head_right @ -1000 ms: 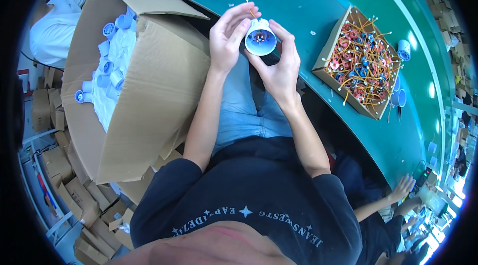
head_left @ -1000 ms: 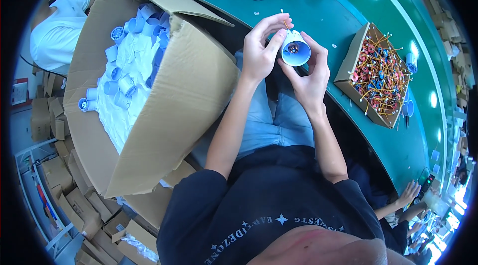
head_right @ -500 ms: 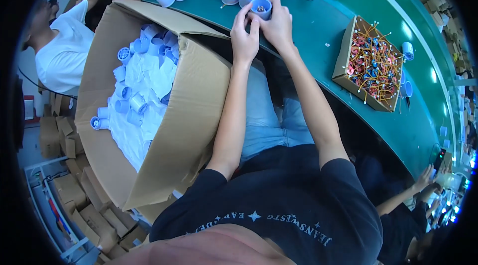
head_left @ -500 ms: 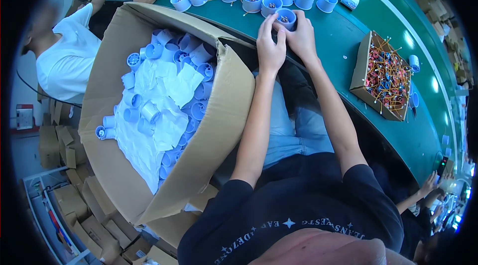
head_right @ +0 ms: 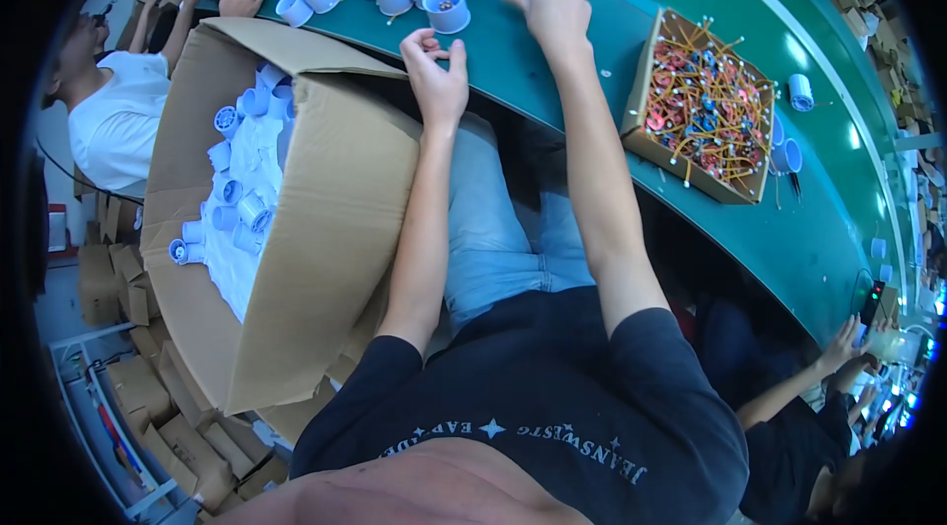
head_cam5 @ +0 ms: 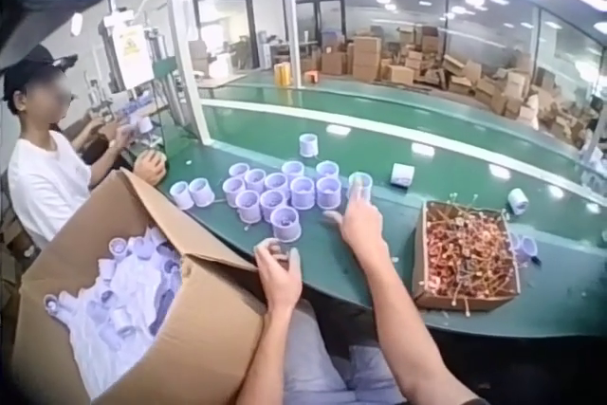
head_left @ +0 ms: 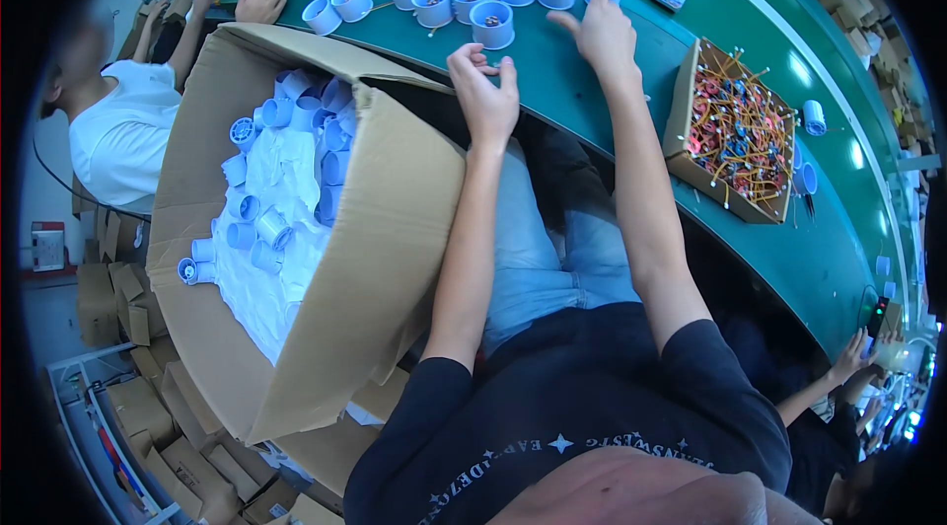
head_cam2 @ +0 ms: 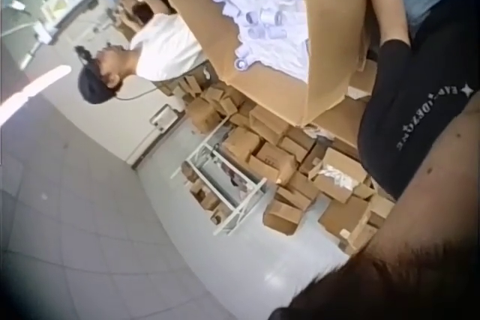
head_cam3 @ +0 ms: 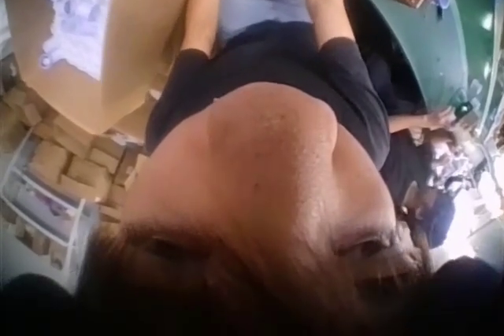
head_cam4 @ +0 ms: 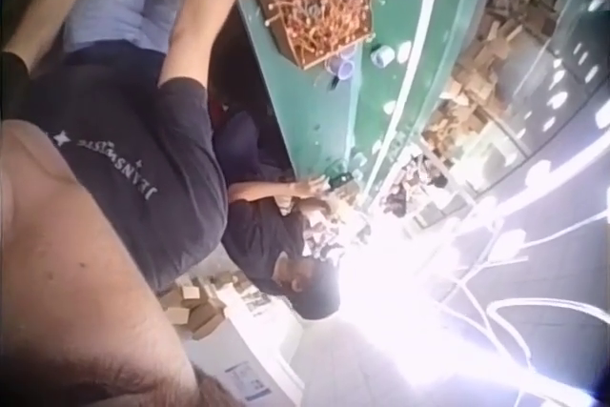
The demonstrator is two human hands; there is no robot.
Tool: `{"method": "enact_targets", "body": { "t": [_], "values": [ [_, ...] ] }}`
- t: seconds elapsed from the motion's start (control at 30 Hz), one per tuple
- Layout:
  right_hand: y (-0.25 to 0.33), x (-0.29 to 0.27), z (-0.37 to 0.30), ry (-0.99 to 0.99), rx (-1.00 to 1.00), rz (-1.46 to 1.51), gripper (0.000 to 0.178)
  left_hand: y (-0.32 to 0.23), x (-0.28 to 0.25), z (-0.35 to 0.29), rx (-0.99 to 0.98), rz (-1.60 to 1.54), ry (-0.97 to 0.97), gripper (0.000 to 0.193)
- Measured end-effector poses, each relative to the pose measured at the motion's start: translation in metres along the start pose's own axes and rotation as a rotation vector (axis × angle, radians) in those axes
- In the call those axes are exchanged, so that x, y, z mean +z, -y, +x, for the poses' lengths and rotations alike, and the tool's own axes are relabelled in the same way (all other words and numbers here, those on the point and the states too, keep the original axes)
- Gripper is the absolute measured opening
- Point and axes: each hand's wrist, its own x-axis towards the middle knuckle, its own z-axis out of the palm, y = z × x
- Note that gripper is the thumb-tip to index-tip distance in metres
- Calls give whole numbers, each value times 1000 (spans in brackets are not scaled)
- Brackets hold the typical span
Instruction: Assembling small components by inserting wires into plastic housings at a manual assembly station.
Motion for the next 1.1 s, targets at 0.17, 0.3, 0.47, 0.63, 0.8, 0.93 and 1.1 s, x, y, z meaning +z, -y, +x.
{"method": "enact_targets", "body": {
  "t": [0.17, 0.3, 0.47, 0.63, 0.8, 0.93, 1.1],
  "values": [
    [-50, 3, 21, -150, 134, -15, 46, 11, 11, -7, 79, -173, -3, 32],
    [-22, -14, -44, -387, -101, 355, 19, 10, 13, -20, 5, -357, 38, 27],
    [-14, -65, -141, -160, -157, 813, 11, -69, 37, -57, -225, -761, 183, 33],
    [-40, -143, -166, -120, -283, 557, 27, -76, 40, -63, -419, -1059, 408, 47],
    [-121, -210, -124, 2, -213, 47, 20, -75, 51, -44, -482, -831, 471, 44],
    [-154, -192, -100, 113, -271, -259, 16, -71, 56, -40, -423, -635, 557, 42],
    [-159, -200, -89, 153, -332, -225, 20, -66, 47, -47, -432, -763, 533, 42]
  ]
}}
